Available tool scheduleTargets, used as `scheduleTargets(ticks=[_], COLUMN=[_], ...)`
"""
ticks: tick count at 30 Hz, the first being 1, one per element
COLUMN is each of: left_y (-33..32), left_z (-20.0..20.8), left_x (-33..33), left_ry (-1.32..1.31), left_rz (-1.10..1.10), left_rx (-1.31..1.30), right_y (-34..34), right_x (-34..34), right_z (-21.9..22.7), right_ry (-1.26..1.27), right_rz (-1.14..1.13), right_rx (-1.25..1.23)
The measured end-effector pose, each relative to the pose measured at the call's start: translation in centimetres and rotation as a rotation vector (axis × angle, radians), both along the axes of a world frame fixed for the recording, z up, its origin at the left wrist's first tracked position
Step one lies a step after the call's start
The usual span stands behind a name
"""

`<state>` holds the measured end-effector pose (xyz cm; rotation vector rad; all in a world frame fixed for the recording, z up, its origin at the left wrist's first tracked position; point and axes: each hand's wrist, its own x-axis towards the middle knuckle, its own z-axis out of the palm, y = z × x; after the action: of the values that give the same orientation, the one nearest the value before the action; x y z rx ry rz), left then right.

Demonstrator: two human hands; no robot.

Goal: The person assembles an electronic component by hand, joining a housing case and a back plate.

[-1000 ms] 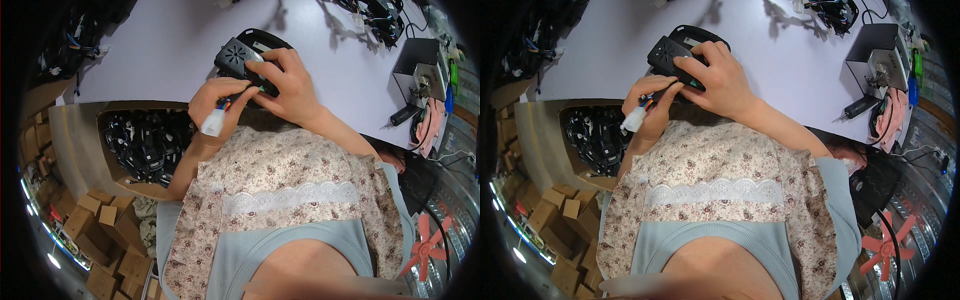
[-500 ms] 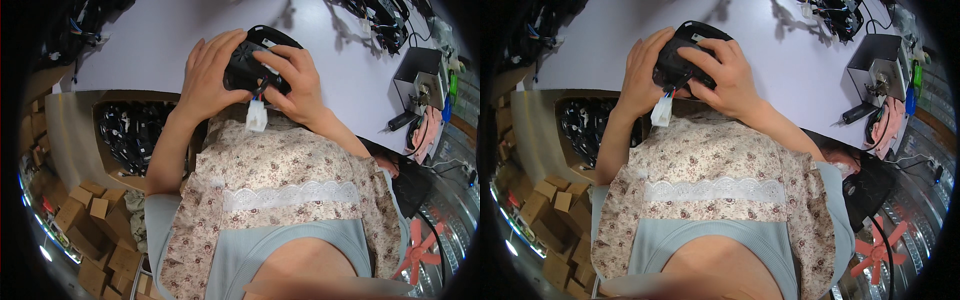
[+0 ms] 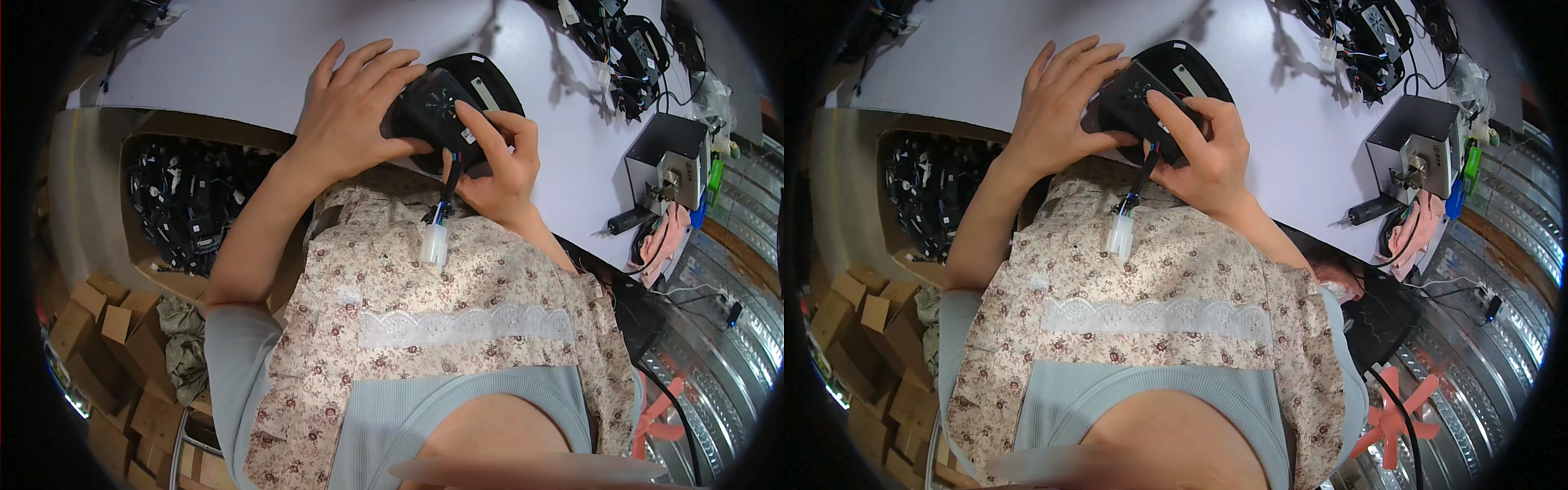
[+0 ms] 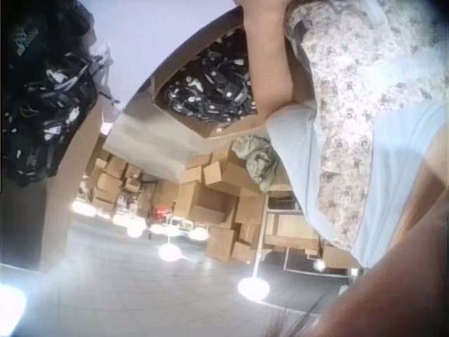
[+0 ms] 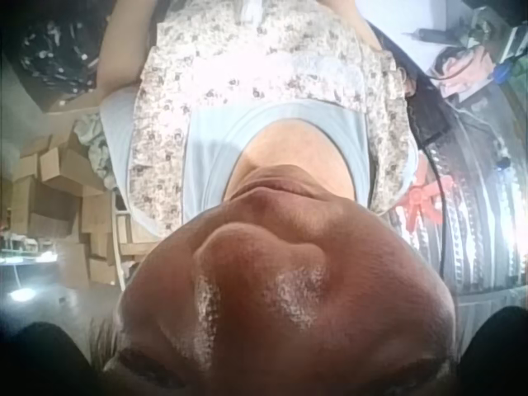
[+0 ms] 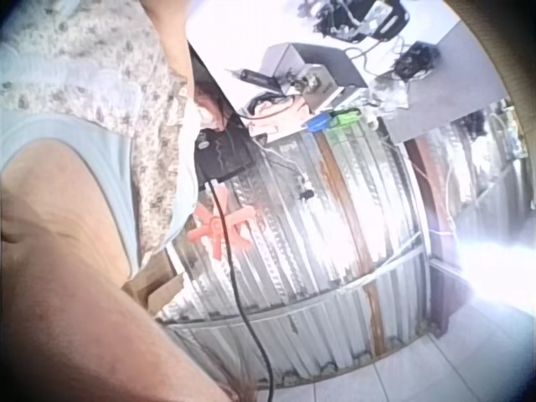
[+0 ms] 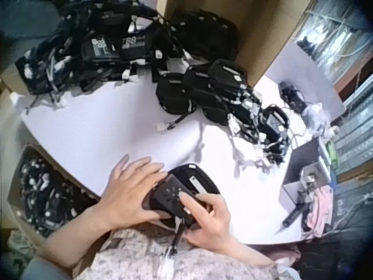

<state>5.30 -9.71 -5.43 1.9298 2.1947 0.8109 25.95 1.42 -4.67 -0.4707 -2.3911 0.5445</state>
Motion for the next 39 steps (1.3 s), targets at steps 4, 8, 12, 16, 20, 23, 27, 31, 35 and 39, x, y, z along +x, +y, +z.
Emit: scheduleTargets(ticks=[4, 8, 12, 16, 20, 23, 27, 31, 35, 39], left_y=[0.1, -0.1, -0.2, -0.1, -0.2, -0.2, -0.2, -0.2, 1.0, 3.2], left_z=[-0.1, -0.2, 0.0, 0.1, -0.1, 0.0, 0.2, 0.2, 1.3, 1.7], left_x=[0.2, 0.2, 0.4, 0.6, 0.6, 0.6, 0.6, 0.6, -0.4, -1.6], left_ry=[0.022, 0.039, 0.051, 0.041, 0.051, 0.050, 0.041, 0.041, -0.015, -0.099], left_rz=[-0.010, -0.013, -0.016, -0.017, -0.026, -0.030, -0.038, -0.043, -0.094, -0.330], left_rx=[0.016, 0.022, 0.006, 0.002, -0.024, -0.023, -0.029, -0.029, -0.080, 0.011], right_y=[-0.4, 0.0, 0.3, 0.5, 0.2, -0.4, -1.0, -1.2, -0.8, 0.9], right_x=[0.5, 0.6, 1.2, 1.5, 1.5, 1.5, 1.3, 1.3, 1.3, 1.1], right_z=[0.1, 0.7, 1.0, 0.7, 0.8, 0.5, 0.7, 0.8, 1.1, 1.1], right_ry=[-0.011, -0.071, -0.136, -0.089, -0.149, -0.175, -0.190, -0.215, -0.209, -0.149], right_rz=[-0.056, -0.013, 0.012, 0.019, 0.023, -0.008, -0.054, -0.064, -0.072, -0.022], right_rx=[-0.043, -0.075, -0.120, -0.080, -0.070, -0.056, -0.059, -0.043, -0.053, -0.123])
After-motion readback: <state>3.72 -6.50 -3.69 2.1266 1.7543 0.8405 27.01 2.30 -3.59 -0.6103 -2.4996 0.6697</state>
